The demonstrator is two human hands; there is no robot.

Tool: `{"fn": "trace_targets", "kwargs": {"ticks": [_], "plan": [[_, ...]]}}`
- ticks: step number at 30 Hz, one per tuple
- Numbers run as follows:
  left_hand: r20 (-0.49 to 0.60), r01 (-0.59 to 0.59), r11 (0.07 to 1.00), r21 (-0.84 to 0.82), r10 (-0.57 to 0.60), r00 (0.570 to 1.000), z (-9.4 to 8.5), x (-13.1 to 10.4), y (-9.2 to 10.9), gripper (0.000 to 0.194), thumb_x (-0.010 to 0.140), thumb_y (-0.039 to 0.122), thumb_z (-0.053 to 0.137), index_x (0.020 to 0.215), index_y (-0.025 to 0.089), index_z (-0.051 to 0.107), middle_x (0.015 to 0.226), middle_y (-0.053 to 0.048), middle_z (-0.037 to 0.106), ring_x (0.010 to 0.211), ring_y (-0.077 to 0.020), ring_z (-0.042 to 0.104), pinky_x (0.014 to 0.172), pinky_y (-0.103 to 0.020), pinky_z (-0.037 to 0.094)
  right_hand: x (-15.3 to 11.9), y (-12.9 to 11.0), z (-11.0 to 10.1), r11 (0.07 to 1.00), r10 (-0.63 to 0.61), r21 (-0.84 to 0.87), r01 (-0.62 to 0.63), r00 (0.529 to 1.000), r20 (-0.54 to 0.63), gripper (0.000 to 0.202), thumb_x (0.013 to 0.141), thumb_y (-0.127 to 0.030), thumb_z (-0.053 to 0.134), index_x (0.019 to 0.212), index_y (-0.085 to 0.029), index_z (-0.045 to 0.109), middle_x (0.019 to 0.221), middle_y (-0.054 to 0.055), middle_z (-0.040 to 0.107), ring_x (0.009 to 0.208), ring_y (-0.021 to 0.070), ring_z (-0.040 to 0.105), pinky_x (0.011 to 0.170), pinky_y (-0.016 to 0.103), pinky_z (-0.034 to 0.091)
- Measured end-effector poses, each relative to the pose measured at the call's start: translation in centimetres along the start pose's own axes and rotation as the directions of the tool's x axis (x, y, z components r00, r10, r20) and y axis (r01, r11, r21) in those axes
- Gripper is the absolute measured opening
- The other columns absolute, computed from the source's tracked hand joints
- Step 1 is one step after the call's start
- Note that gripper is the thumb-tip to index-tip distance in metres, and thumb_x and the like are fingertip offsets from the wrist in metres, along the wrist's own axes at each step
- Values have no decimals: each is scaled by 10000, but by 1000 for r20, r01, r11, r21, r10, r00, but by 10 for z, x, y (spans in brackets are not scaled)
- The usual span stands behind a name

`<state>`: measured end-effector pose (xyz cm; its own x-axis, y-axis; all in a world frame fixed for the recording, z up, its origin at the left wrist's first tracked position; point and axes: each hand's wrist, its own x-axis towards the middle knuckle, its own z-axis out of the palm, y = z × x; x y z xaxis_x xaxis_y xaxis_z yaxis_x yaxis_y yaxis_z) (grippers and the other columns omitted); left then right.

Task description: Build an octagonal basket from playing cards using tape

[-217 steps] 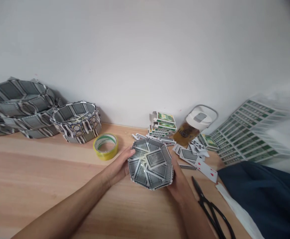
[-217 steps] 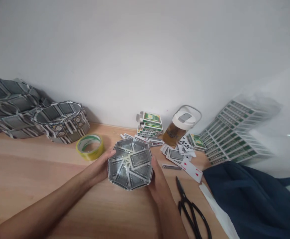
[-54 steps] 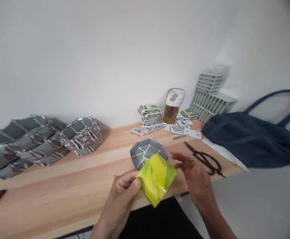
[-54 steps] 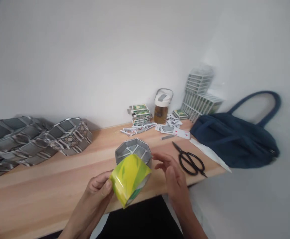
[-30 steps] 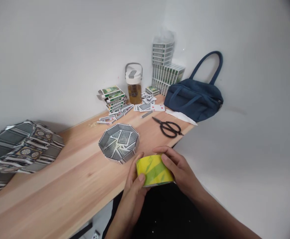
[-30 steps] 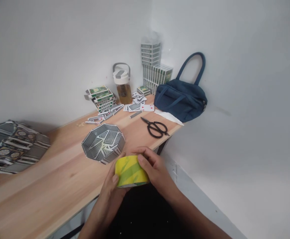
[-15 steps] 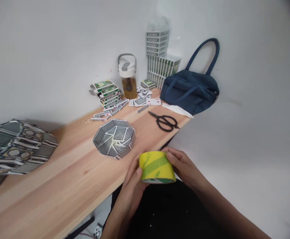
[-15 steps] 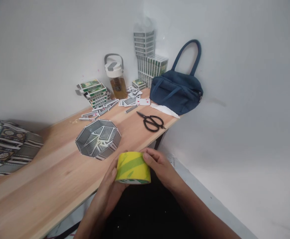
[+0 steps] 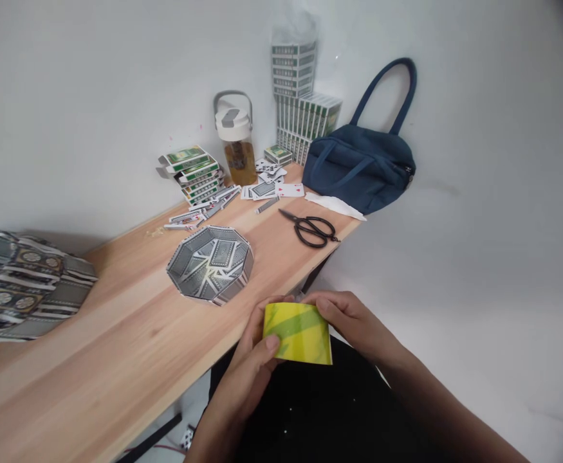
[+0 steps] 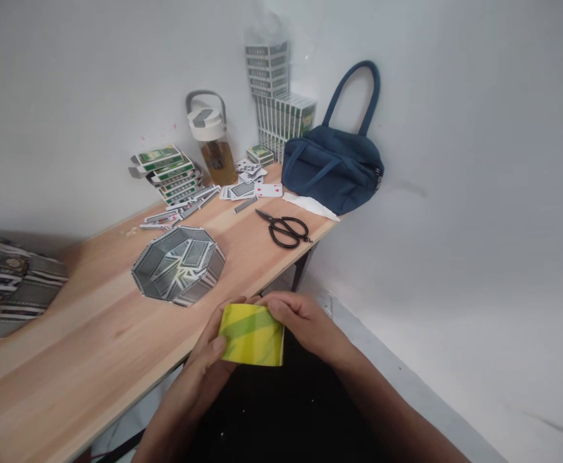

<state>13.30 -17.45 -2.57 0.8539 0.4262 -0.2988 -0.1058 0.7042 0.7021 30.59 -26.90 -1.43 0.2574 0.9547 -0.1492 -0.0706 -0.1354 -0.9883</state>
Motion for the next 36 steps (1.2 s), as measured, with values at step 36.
{"fn": "trace_targets", "kwargs": {"ticks": [36], "plan": [[4,-27,974,226,26,1000,-5,-4,11,498,794,395,679,1243,254,517,1337,-75,508,1152,-282,524,917,-343,428,-7,-5,10,992,2,-125,4,999,53,279,867,-461,567,780,-198,535,733,-6,521,666,132,458,578,252,332]]}}
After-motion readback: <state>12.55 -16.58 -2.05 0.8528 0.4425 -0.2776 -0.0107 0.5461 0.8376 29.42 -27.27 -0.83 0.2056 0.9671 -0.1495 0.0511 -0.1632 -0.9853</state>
